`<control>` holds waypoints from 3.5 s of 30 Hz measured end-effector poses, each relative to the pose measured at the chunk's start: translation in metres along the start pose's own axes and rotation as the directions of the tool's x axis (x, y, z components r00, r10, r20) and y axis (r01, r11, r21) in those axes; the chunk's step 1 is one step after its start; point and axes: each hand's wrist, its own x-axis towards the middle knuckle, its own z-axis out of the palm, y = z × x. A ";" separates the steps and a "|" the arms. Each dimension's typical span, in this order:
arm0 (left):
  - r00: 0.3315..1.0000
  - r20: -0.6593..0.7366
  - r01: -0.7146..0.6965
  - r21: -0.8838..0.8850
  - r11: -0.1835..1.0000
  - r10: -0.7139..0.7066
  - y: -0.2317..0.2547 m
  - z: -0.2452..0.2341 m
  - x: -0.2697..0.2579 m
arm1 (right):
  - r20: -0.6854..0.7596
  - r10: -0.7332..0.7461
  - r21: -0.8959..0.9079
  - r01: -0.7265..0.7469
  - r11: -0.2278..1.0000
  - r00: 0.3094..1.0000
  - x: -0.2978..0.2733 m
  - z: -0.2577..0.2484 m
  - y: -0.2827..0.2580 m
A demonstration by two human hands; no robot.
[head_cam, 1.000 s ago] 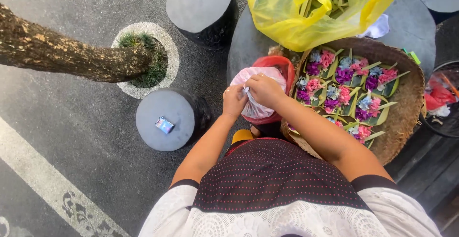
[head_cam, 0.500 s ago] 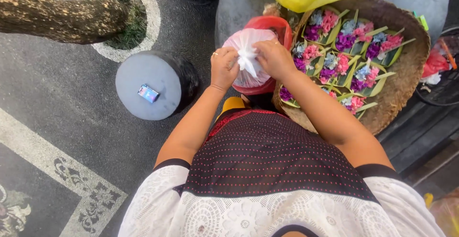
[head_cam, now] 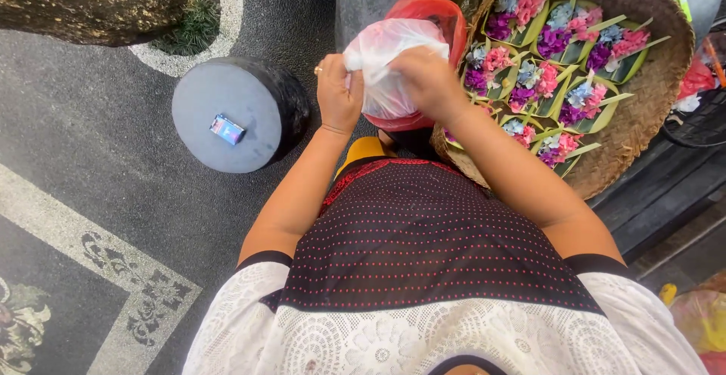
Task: Arranging various colored flower petals and blossoms into small decorative leaf baskets.
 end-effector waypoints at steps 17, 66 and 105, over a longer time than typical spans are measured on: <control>0.662 0.404 0.596 -0.794 0.116 -0.631 -0.034 -0.011 -0.030 | 0.401 0.617 -0.680 -0.231 0.696 0.677 0.023 -0.021 -0.029; 0.744 0.555 0.661 -0.531 0.531 -0.372 0.043 -0.003 -0.003 | 0.073 0.506 0.779 -0.366 0.509 0.859 -0.024 -0.012 0.019; 0.660 0.401 0.741 -0.484 0.465 -0.635 0.058 -0.025 -0.005 | 0.086 0.426 0.584 -0.392 0.711 0.900 -0.067 -0.101 0.022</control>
